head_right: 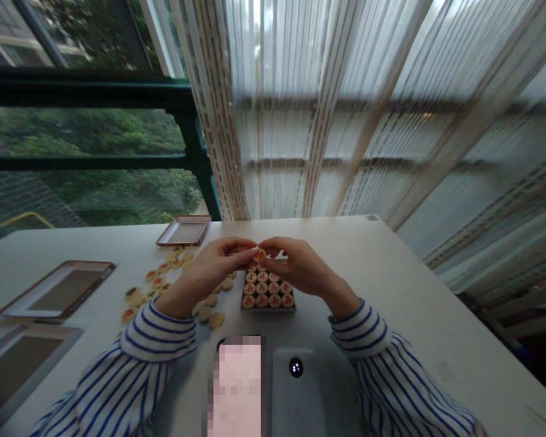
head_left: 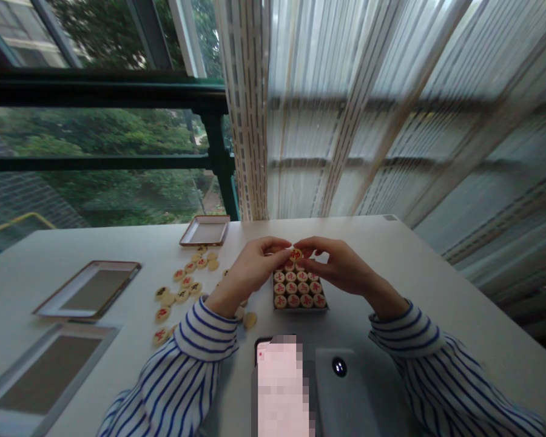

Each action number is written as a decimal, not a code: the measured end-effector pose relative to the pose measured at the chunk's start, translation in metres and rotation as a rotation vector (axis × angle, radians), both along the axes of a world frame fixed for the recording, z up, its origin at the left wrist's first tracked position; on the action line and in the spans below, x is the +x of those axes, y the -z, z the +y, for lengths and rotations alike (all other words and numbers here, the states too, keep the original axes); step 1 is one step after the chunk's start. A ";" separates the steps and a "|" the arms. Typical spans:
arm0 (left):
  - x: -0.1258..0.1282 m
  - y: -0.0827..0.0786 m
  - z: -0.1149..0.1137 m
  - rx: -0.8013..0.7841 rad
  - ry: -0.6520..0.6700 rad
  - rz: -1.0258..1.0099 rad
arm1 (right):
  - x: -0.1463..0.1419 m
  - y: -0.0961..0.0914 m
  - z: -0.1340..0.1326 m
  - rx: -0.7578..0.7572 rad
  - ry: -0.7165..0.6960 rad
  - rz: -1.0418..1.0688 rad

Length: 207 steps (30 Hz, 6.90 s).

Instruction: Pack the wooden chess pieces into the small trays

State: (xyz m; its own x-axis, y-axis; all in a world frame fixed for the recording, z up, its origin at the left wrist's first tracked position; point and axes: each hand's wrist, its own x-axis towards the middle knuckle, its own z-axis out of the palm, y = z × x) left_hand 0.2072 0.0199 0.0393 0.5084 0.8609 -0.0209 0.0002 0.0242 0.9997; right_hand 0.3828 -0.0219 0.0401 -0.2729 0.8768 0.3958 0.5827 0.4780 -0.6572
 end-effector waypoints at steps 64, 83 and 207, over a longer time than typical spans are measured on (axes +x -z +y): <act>-0.011 0.029 0.016 0.745 -0.038 0.898 | 0.037 0.029 0.020 -0.041 0.198 -0.785; -0.013 0.028 0.015 0.763 -0.018 0.979 | 0.039 0.032 0.021 -0.100 0.165 -0.815; -0.015 0.025 0.016 0.771 0.014 0.996 | 0.027 0.023 0.015 -0.066 0.170 -0.773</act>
